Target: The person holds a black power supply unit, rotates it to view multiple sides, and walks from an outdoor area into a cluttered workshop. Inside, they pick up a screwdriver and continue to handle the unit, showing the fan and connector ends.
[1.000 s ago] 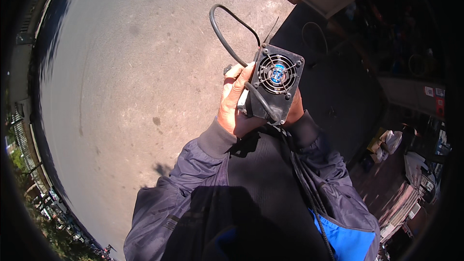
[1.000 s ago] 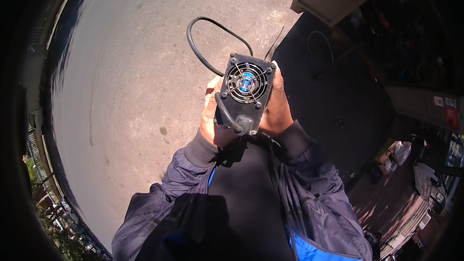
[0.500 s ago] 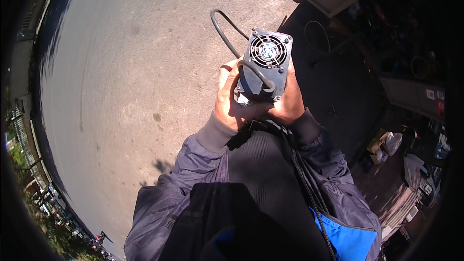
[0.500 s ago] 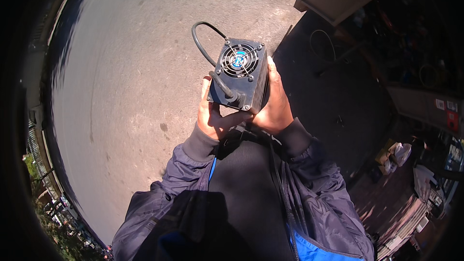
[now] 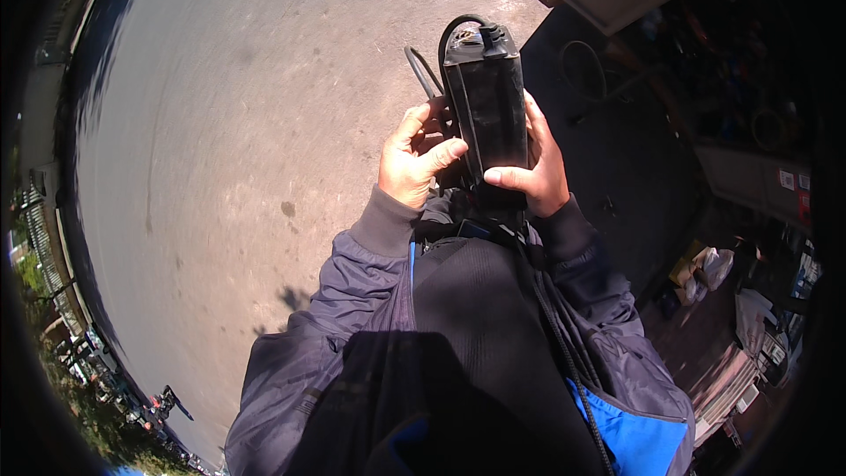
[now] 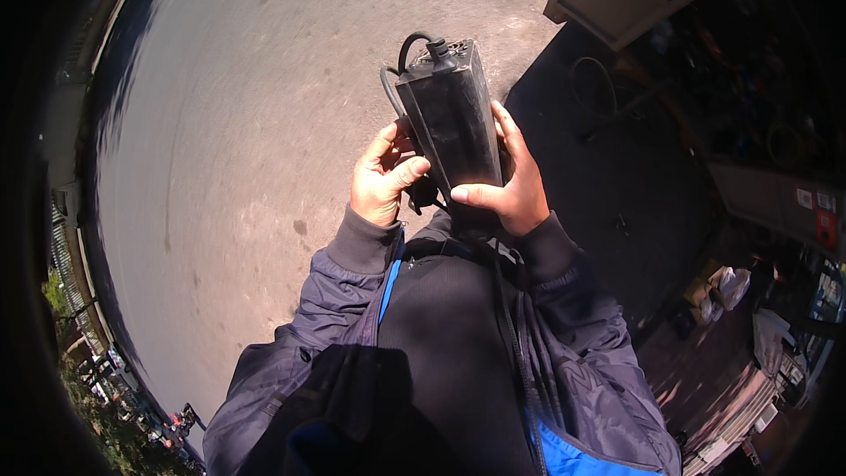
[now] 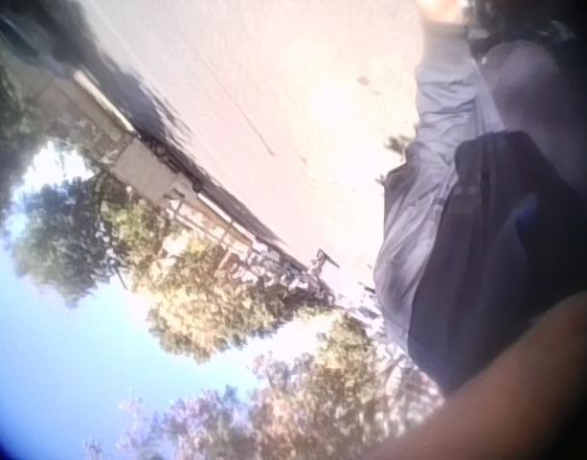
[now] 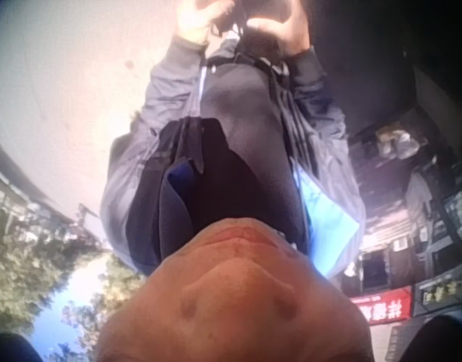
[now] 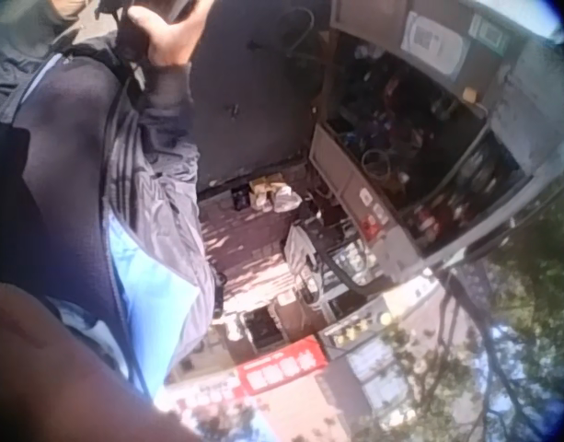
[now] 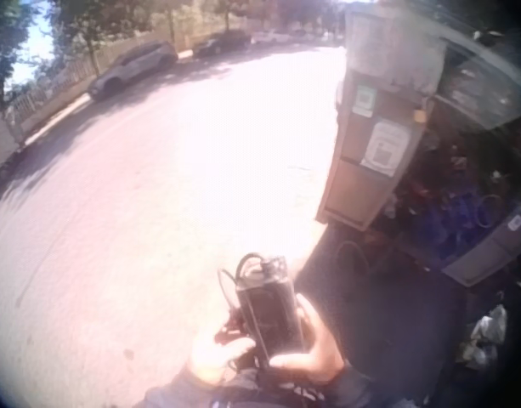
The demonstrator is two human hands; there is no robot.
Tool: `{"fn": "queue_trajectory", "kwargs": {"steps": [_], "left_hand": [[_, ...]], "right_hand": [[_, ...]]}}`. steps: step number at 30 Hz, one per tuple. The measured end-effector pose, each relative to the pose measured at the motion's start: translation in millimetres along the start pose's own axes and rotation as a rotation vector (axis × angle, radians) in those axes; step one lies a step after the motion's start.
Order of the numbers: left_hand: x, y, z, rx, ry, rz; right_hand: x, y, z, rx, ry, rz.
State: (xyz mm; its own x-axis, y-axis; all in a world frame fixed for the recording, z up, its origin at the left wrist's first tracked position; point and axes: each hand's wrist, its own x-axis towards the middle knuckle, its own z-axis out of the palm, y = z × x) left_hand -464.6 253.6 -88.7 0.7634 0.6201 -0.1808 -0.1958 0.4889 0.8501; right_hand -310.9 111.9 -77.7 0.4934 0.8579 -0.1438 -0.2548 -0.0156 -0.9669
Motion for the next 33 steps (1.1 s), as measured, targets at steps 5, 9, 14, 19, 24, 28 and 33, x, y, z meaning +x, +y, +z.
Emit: {"fn": "queue_trajectory", "kwargs": {"steps": [5,9,14,19,24,28,33], "left_hand": [[22,-4,-43,-0.055,0.052,-0.164],[25,-3,-64,-0.192,0.134,-0.273],[21,-7,-67,-0.329,0.198,-0.233],[21,-18,-68,-0.377,0.245,-0.279],[23,-37,-64,-0.310,0.183,-0.421],[13,-41,-64,-0.156,0.162,-0.524],[7,-31,-69,0.031,0.072,-0.475]], "right_hand": [[-2,-14,-21,0.369,0.036,0.185],[-7,-15,-41,0.765,-0.018,0.189],[-7,-6,-54,0.854,0.193,0.014],[-2,0,-63,0.929,0.390,-0.018],[0,5,-68,1.034,0.316,-0.043],[-1,5,-64,1.095,0.220,0.031],[4,-1,-53,1.021,0.360,0.141]]}}
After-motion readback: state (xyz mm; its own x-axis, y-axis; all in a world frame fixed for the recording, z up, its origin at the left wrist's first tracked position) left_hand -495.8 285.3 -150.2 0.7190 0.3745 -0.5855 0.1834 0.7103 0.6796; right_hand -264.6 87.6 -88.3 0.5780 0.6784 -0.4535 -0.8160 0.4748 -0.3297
